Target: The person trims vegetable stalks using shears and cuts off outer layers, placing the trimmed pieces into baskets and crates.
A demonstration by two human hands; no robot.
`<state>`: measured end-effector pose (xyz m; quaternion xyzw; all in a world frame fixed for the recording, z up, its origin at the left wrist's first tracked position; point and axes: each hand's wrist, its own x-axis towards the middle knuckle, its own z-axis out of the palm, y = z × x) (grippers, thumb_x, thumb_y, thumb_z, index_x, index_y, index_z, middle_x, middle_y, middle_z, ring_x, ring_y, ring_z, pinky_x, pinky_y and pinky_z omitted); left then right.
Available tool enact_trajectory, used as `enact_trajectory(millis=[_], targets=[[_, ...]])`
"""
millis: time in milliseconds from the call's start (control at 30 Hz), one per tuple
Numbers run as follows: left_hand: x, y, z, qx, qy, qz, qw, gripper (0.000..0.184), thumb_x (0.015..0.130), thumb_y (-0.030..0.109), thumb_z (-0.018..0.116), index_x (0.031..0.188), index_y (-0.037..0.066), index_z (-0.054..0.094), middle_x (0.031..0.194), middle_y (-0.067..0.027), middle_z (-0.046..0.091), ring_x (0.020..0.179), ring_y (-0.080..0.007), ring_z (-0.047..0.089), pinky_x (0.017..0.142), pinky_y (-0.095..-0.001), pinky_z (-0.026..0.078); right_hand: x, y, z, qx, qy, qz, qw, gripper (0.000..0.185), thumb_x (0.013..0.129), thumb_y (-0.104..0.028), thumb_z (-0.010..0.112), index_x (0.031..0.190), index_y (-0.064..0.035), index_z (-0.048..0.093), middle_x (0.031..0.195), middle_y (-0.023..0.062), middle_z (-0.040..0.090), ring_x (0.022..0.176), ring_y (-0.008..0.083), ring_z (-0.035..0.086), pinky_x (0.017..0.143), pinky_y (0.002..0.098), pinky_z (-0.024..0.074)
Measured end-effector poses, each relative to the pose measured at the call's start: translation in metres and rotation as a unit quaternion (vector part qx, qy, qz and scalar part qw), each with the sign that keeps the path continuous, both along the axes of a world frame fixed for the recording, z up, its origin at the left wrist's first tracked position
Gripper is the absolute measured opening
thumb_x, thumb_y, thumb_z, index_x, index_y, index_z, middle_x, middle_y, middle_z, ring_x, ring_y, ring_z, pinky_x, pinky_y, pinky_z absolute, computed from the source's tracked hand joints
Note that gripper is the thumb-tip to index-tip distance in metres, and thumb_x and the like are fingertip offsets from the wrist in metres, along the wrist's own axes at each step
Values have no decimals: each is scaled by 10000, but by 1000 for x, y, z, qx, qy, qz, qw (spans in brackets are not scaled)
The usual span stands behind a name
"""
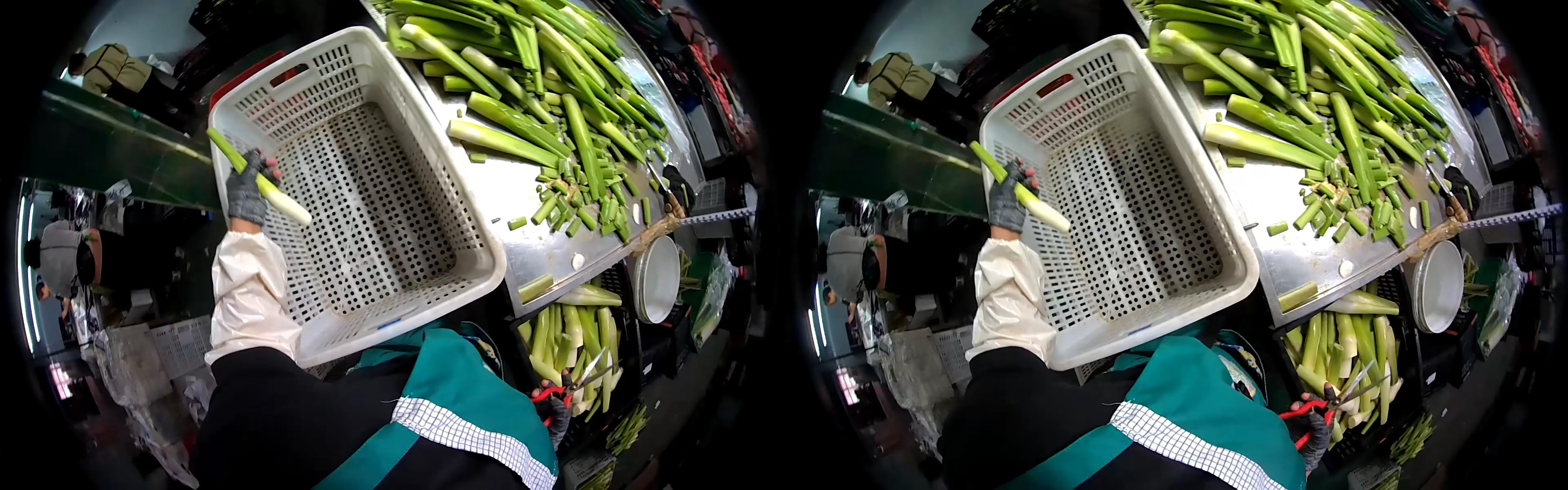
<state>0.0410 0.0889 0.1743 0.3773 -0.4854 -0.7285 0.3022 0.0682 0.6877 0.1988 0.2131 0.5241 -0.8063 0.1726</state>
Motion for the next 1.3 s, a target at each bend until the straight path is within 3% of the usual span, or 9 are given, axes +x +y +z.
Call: enact_trajectory(millis=[300, 533, 800, 867, 967, 1067, 1133, 1167, 1300], targets=[[-56, 114, 3, 173, 30, -228, 958, 280, 824, 183, 511, 1050, 26, 459, 699, -62, 547, 510, -136, 512, 476, -256, 442, 5, -7, 9, 56, 21, -3, 998, 637, 685, -97, 617, 1233, -9, 305, 904, 142, 532, 695, 202, 556, 614, 279, 467], [-123, 189, 72, 109, 139, -358, 917, 312, 868, 227, 434, 1074, -6, 443, 676, -46, 514, 508, -119, 469, 465, -204, 413, 13, -9, 14, 88, 20, -6, 996, 583, 694, -60, 596, 1214, -21, 337, 891, 107, 549, 686, 158, 562, 614, 246, 462], [-221, 252, 67, 232, 171, -461, 839, 329, 864, 294, 443, 1058, 29, 455, 650, -22, 491, 506, -125, 450, 516, -287, 416, 55, 19, 2, 105, 43, -90, 989, 561, 709, -63, 596, 1209, -23, 344, 885, 105, 544, 661, 152, 561, 579, 249, 465], [-227, 274, 62, 195, 185, -458, 847, 297, 854, 270, 470, 1021, 24, 462, 632, -16, 485, 490, -117, 451, 494, -262, 411, 70, 23, 2, 110, 31, -126, 985, 552, 708, -44, 585, 1206, -25, 346, 886, 106, 542, 655, 153, 562, 573, 249, 466], [-218, 328, 62, 24, 125, -512, 849, 241, 822, 224, 536, 943, 17, 514, 585, -17, 493, 442, -96, 459, 403, -195, 393, 84, 28, 0, 98, 9, -178, 979, 544, 698, -9, 574, 1195, -26, 354, 882, 107, 543, 656, 154, 567, 561, 247, 470], [-208, 380, 44, -134, 2, -651, 748, 233, 794, 249, 568, 891, 38, 548, 602, -46, 527, 453, -97, 479, 418, -207, 412, 91, 30, -2, 81, 11, -202, 976, 555, 697, -22, 587, 1198, -25, 349, 874, 105, 547, 657, 155, 569, 561, 248, 472], [-207, 410, 12, -513, 71, -559, 648, 263, 778, 264, 584, 874, 23, 542, 610, -84, 539, 457, -102, 490, 413, -235, 415, 94, 33, -8, 87, 17, -207, 974, 565, 695, -37, 603, 1199, -23, 348, 869, 102, 551, 658, 154, 570, 568, 248, 472], [-207, 421, 11, -512, -3, -598, 617, 290, 770, 274, 592, 847, 2, 532, 600, -104, 544, 431, -113, 491, 403, -257, 414, 93, 33, -7, 88, 25, -207, 974, 568, 695, -44, 610, 1198, -22, 349, 871, 102, 552, 658, 152, 570, 570, 247, 472], [-210, 436, 25, -217, -156, -711, 650, 283, 791, 276, 567, 859, 8, 509, 558, -65, 538, 398, -124, 506, 362, -250, 412, 92, 34, -5, 99, 27, -211, 972, 548, 710, -65, 614, 1193, -24, 357, 877, 93, 554, 656, 142, 568, 577, 238, 467]])
